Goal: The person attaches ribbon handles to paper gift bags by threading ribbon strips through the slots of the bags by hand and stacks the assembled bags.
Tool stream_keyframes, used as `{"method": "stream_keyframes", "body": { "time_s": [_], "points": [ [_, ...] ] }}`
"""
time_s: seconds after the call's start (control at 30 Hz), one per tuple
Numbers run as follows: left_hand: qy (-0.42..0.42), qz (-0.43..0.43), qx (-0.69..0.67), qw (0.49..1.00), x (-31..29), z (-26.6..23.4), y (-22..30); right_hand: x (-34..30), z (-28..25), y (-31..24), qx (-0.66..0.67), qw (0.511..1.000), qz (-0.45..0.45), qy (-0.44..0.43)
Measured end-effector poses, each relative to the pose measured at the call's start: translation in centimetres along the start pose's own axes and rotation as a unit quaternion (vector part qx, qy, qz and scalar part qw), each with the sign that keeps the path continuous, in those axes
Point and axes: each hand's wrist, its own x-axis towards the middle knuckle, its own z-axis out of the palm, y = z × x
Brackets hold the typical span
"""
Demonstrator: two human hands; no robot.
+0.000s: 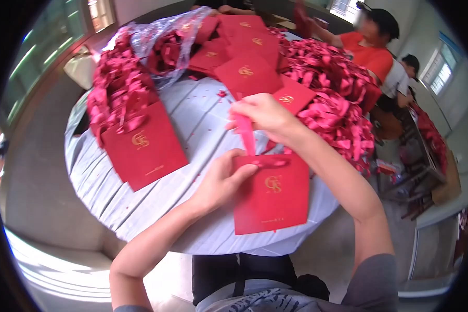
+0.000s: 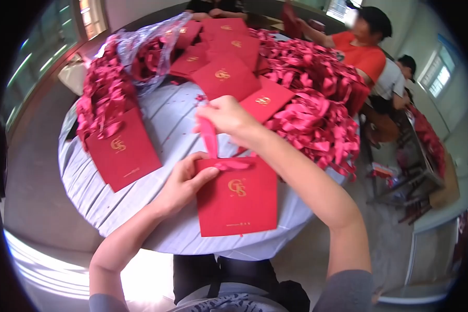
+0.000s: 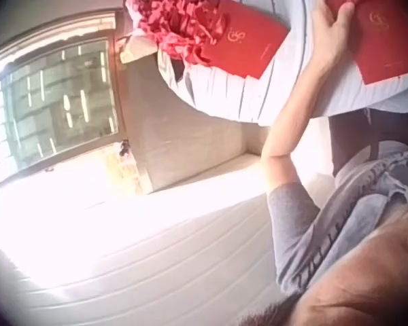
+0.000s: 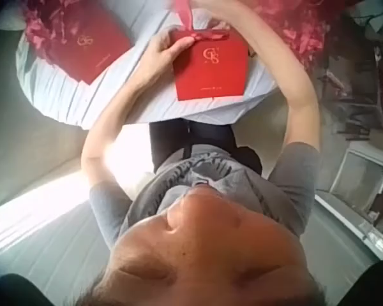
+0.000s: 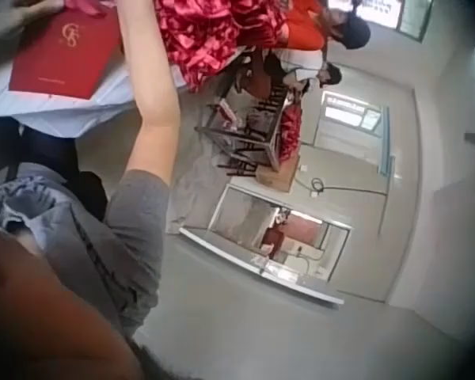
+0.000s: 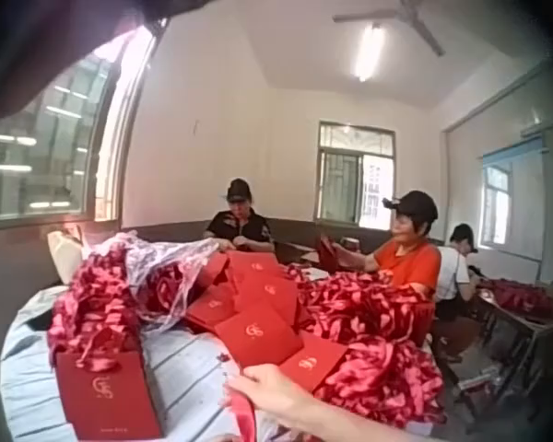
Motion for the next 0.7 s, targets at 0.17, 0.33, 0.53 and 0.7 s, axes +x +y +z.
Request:
{"method": "stream_keyframes", "body": {
  "time_s": [0.17,0.33,0.53,0.7],
  "points": [
    [0.122,0.114,-0.072,0.983,-0.9,-3.9,3.0,-2.5,-3.0,-3.7,-0.142,0.933,-0.283,0.169],
    [0.313,0.233,-0.063,0.919,-5.5,-10.2,6.8,-3.8,-3.6,-1.9,-0.051,0.947,-0.258,0.184],
    [0.509,0.156,0.495,0.687,-9.0,-14.6,2.7,-2.8,-2.1,4.1,-0.023,0.972,-0.188,0.143],
    [0.349,0.223,0.612,0.674,-9.9,-8.1,2.7,-3.5,-2.8,4.8,-0.094,0.966,-0.178,0.164]
  ]
}}
